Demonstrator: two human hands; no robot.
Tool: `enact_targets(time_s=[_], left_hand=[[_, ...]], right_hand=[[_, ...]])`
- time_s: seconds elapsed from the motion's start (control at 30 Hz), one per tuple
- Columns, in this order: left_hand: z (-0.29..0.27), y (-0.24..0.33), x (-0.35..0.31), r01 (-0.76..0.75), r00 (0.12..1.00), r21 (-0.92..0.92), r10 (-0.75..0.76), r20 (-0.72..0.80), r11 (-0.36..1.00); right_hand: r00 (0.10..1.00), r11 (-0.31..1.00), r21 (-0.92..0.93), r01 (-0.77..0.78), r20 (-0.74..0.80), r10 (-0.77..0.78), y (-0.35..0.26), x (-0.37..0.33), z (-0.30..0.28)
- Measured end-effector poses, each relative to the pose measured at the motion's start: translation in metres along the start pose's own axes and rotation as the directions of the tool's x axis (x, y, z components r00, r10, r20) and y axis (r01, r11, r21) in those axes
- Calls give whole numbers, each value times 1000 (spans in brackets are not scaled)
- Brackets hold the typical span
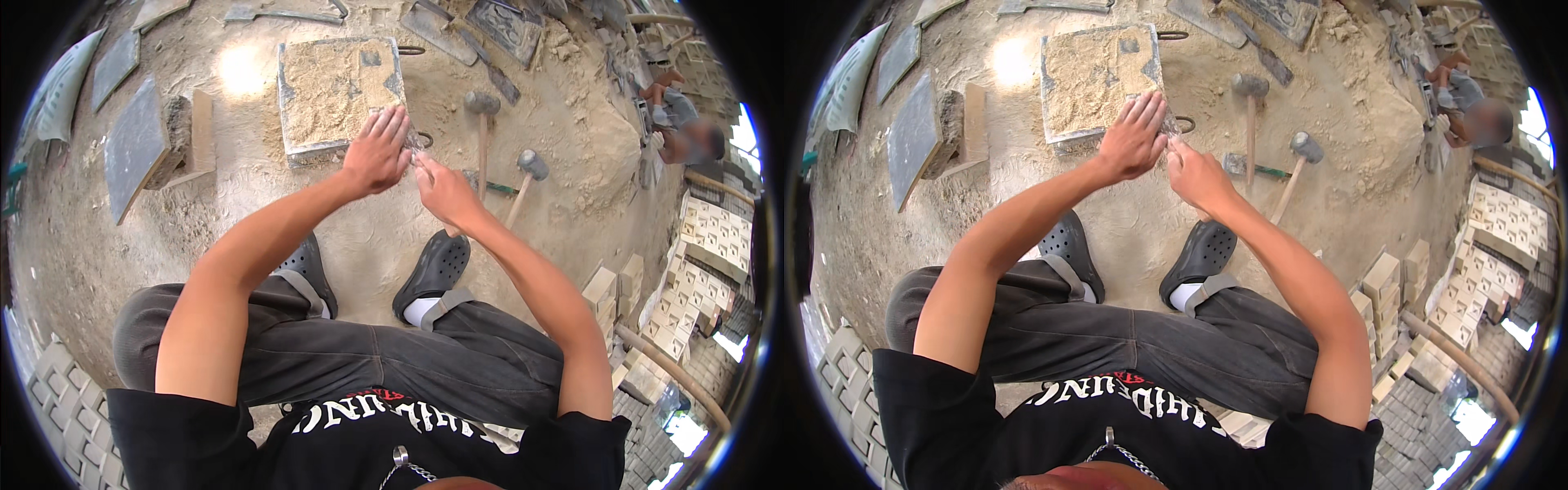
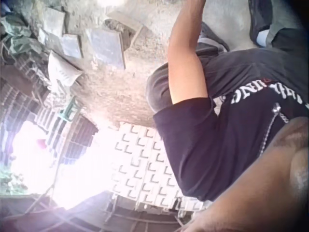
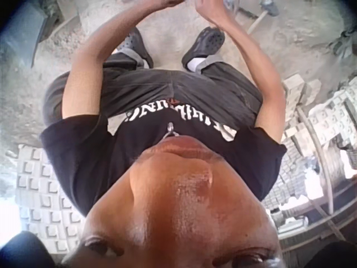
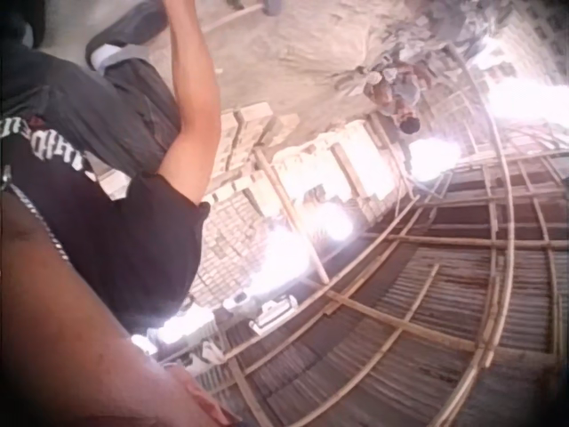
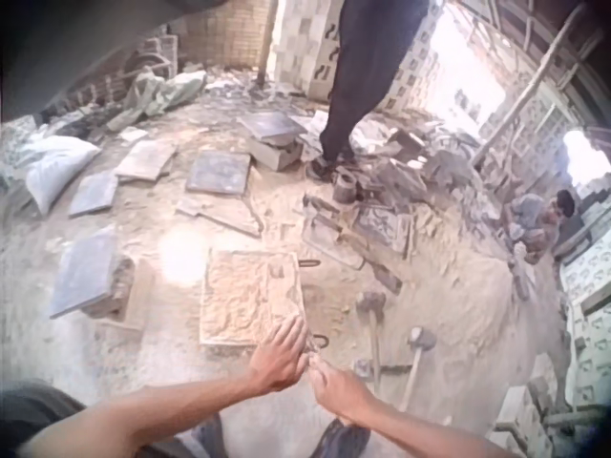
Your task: The person applies a sand and cement mixture into a decorative mold using a trowel and hands, compacts it by striking with a mallet, levels the excess material, and then lifts the finished tile to place it aside.
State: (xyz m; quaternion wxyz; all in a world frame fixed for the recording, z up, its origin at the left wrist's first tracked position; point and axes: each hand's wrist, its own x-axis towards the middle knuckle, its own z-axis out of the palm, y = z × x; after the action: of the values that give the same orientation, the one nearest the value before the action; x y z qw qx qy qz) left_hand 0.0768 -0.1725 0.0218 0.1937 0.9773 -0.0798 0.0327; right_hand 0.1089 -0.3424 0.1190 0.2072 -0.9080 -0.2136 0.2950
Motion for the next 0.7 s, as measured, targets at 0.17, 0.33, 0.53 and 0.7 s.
enact_targets(time_s=[0.17, 0.33, 0.53, 0.7], left_hand=[[5, 20, -6, 60, 992, -76, -68, -106, 995], [5, 6, -6, 90, 996, -3, -90, -25, 996], [-24, -36, 13, 410, 902, 215, -428, 44, 886], [-5, -22, 16, 352, 929, 246, -370, 29, 903]], right_hand=[[999, 1000, -23, 4, 32, -3, 9, -14, -6], [989, 988, -57, 142, 58, -139, 30, -23, -25], [991, 993, -114, 20, 133, -5, 47, -50, -66], [1000, 993, -120, -6, -21, 4, 37, -15, -76]])
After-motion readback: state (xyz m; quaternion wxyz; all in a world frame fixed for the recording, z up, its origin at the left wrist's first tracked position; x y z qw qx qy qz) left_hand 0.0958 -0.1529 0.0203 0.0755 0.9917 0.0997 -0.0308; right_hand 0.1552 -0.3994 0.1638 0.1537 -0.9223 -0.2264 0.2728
